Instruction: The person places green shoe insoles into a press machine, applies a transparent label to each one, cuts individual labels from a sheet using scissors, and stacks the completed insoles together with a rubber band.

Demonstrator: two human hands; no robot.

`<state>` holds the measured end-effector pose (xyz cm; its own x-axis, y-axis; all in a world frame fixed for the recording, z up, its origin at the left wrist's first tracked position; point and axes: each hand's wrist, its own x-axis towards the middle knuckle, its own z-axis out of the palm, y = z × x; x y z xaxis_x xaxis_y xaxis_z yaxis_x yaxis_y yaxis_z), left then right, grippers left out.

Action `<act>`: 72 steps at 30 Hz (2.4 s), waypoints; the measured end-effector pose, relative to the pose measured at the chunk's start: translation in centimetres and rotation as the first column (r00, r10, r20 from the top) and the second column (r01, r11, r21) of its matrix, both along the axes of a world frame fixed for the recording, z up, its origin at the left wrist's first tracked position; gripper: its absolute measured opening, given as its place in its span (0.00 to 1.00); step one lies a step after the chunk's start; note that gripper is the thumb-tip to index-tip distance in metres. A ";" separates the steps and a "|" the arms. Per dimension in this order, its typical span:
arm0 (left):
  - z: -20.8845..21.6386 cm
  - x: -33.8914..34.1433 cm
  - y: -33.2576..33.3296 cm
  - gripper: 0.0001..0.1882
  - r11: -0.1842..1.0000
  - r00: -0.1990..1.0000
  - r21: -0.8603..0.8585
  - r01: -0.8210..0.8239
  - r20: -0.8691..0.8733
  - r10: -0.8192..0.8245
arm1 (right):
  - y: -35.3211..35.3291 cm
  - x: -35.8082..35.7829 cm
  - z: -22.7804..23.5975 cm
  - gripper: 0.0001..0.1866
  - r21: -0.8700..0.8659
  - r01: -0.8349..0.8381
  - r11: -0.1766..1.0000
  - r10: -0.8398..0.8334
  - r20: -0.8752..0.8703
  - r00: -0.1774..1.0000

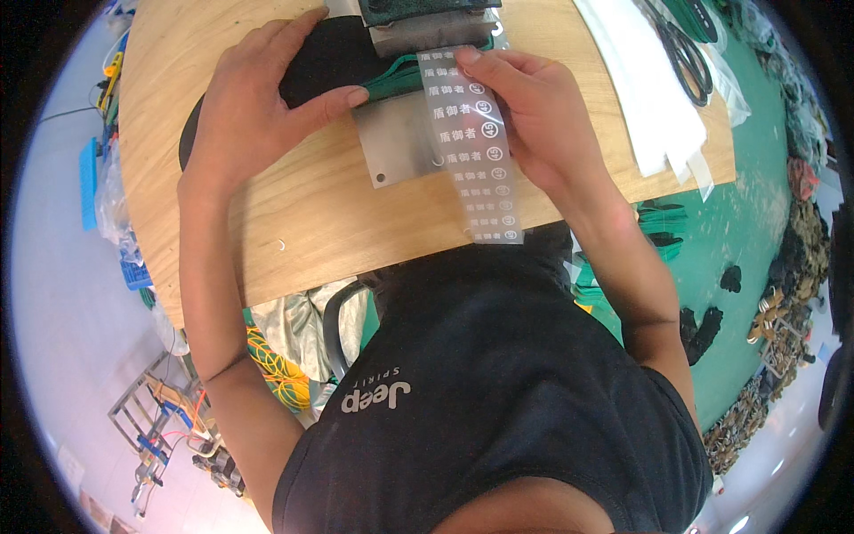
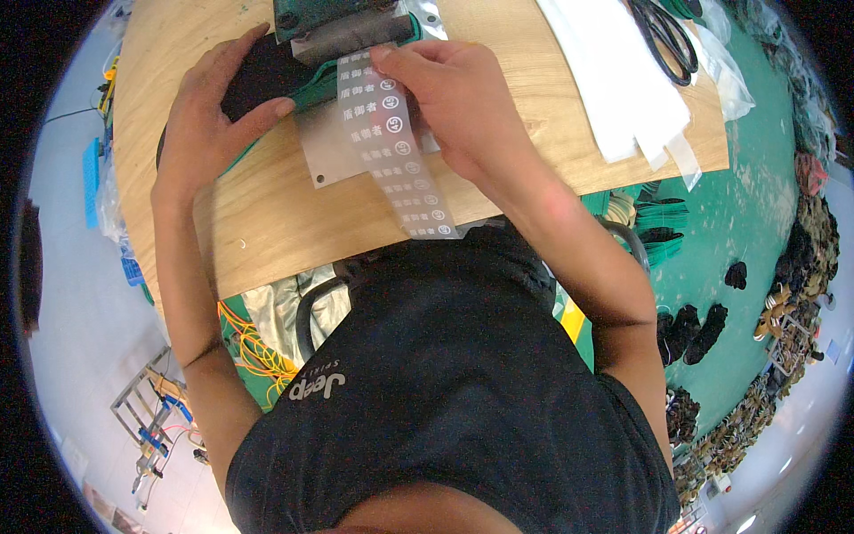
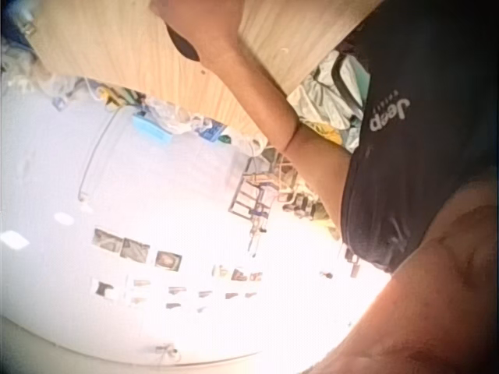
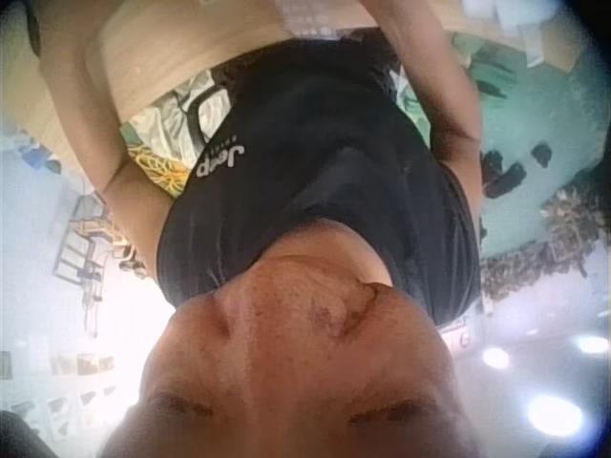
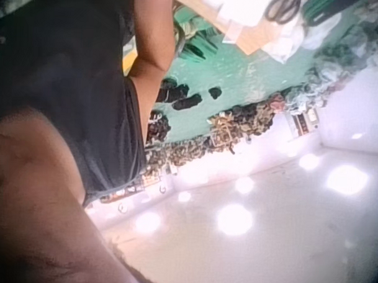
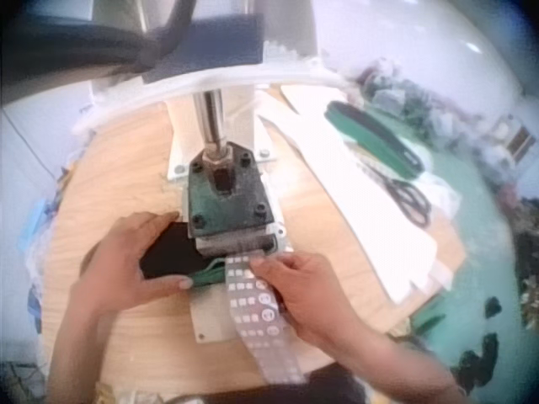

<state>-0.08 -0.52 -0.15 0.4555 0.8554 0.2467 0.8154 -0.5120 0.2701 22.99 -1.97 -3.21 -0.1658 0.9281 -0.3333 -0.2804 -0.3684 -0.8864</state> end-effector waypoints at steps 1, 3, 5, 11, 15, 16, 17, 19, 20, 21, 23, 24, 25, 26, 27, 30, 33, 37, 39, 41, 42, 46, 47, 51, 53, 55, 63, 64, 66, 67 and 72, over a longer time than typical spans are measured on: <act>-0.1 0.0 0.1 0.35 1.000 1.000 0.004 0.005 0.003 -0.005 | -0.1 0.2 0.0 0.11 0.001 -0.021 1.000 0.021 0.019 1.000; -0.2 0.0 0.2 0.35 1.000 1.000 0.011 0.018 0.009 -0.018 | -0.6 0.8 0.2 0.13 0.000 -0.060 0.998 0.060 0.057 0.997; -0.2 0.5 0.1 0.34 0.998 0.996 0.058 0.022 0.089 -0.027 | -1.1 1.0 0.4 0.13 0.032 -0.064 0.997 0.061 0.079 0.995; -0.6 -1.0 0.4 0.28 0.991 0.983 0.101 0.089 0.149 -0.104 | -1.1 0.8 0.6 0.13 0.018 -0.064 0.998 0.064 0.015 0.998; -0.5 -1.0 0.0 0.21 0.996 0.976 0.069 0.063 0.206 -0.076 | -1.6 1.4 -0.1 0.11 0.182 -0.094 0.979 0.078 0.091 0.993; -0.6 -0.9 0.0 0.19 0.994 0.974 0.087 0.060 0.211 -0.078 | -1.6 2.0 0.0 0.11 0.188 -0.031 0.982 0.020 0.057 0.998; -0.8 -0.9 0.0 0.17 0.993 0.973 0.106 0.057 0.216 -0.079 | -1.6 3.0 0.1 0.10 0.190 0.032 0.981 -0.037 0.023 0.999; -0.9 -1.1 0.0 0.14 0.990 0.966 0.126 0.061 0.244 -0.090 | -1.3 4.1 0.7 0.10 0.135 0.188 0.973 -0.177 -0.089 0.980; -1.1 -1.2 -0.1 0.12 0.990 0.959 0.125 0.066 0.267 -0.097 | -1.0 4.4 0.9 0.09 0.110 0.196 0.974 -0.185 -0.102 0.977; -1.1 -1.3 0.0 0.10 0.989 0.952 0.124 0.079 0.286 -0.112 | -0.7 4.8 1.0 0.09 0.084 0.211 0.974 -0.201 -0.118 0.972; -1.0 -1.1 0.0 0.10 0.993 0.966 0.119 0.003 0.258 -0.034 | 0.0 4.8 0.8 0.09 0.061 0.223 0.973 -0.209 -0.182 0.961; -0.9 -1.0 -0.1 0.10 0.993 0.970 0.113 -0.034 0.242 0.006 | 0.3 4.5 0.4 0.09 0.072 0.208 0.976 -0.189 -0.205 0.960; -0.8 -1.1 -0.1 0.12 0.996 0.947 0.063 -0.067 0.318 0.044 | 0.5 4.0 0.0 0.09 0.083 0.193 0.978 -0.170 -0.227 0.959; -0.7 -1.2 0.0 0.13 0.995 0.917 0.010 -0.096 0.390 0.084 | 0.6 3.5 -0.1 0.09 0.095 0.180 0.979 -0.151 -0.249 0.957; -0.7 -1.2 0.2 0.15 0.992 0.878 -0.045 -0.116 0.462 0.123 | 0.5 3.0 0.3 0.09 0.076 0.146 0.986 -0.124 -0.243 0.962; 0.3 -1.9 -0.5 0.11 0.905 0.820 -0.330 -0.268 0.415 0.394 | 0.4 2.6 0.0 0.09 0.006 0.085 0.996 -0.082 -0.195 0.977; -0.2 -2.1 -0.5 0.13 0.952 0.800 -0.222 -0.209 0.521 0.297 | 0.2 2.7 0.3 0.09 0.025 0.102 0.995 -0.097 -0.155 0.983; -0.4 -2.2 -0.5 0.13 0.956 0.788 -0.242 -0.169 0.549 0.278 | -0.1 3.1 0.5 0.08 0.051 0.241 0.969 -0.217 -0.292 0.931; -0.6 -2.3 -0.3 0.11 0.958 0.774 -0.249 -0.146 0.574 0.267 | 0.0 3.0 0.0 0.08 0.061 0.235 0.970 -0.197 -0.366 0.909; -0.8 -2.7 -0.2 0.09 0.958 0.762 -0.253 -0.137 0.591 0.265 | -0.1 2.7 -0.1 0.07 0.036 0.212 0.977 -0.184 -0.373 0.910; -1.2 -3.2 -0.2 0.08 0.957 0.754 -0.253 -0.143 0.598 0.271 | -0.4 2.4 0.0 0.07 0.007 0.187 0.982 -0.174 -0.341 0.924; -1.2 -2.8 -0.3 0.08 0.953 0.697 -0.254 -0.168 0.653 0.297 | -0.9 2.6 0.9 0.07 -0.066 0.092 0.994 -0.104 -0.211 0.972; -1.3 -3.1 -0.2 0.08 0.937 0.714 -0.298 -0.184 0.614 0.336 | -0.9 2.7 0.7 0.07 -0.073 0.072 0.995 -0.083 -0.159 0.984; -0.8 -2.0 -0.3 0.08 0.928 0.722 -0.292 -0.230 0.588 0.364 | -1.0 2.5 0.9 0.07 -0.086 0.084 0.993 -0.091 -0.081 0.993; -0.6 -1.0 -0.4 0.08 0.951 0.713 -0.223 -0.215 0.629 0.309 | -1.3 2.1 1.3 0.08 -0.087 0.200 0.976 -0.210 -0.122 0.970; -0.6 -0.8 -0.1 0.09 0.970 0.717 -0.161 -0.182 0.653 0.243 | -1.3 2.0 1.6 0.07 -0.088 0.368 0.926 -0.378 -0.185 0.907; -1.0 -2.6 0.2 0.19 0.894 0.712 -0.288 -0.344 0.540 0.448 | -0.5 2.4 0.4 0.10 -0.043 0.072 0.996 -0.073 -0.035 0.997; -0.9 -2.3 0.2 0.20 0.885 0.701 -0.281 -0.372 0.540 0.466 | -0.3 2.5 0.3 0.10 -0.036 0.076 0.996 -0.077 -0.017 0.997; -0.6 -1.5 -0.1 0.23 0.874 0.652 -0.288 -0.390 0.584 0.484 | -0.1 2.2 0.1 0.11 -0.022 0.083 0.996 -0.083 0.013 0.996; -0.5 -1.3 -0.2 0.24 0.869 0.629 -0.292 -0.400 0.602 0.492 | -0.5 1.2 0.8 0.11 -0.016 0.075 0.997 -0.075 0.011 0.997; -0.9 -2.0 0.0 0.28 0.886 0.689 -0.264 -0.380 0.559 0.462 | -0.3 0.8 0.8 0.12 0.030 -0.027 0.999 0.023 0.123 0.992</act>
<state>-2.12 -0.54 -1.08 -0.1636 0.9611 0.2224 0.5895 -0.0855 0.8032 23.79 -2.30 -2.38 -0.1487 0.9347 -0.3228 -0.1601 -0.3448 -0.9249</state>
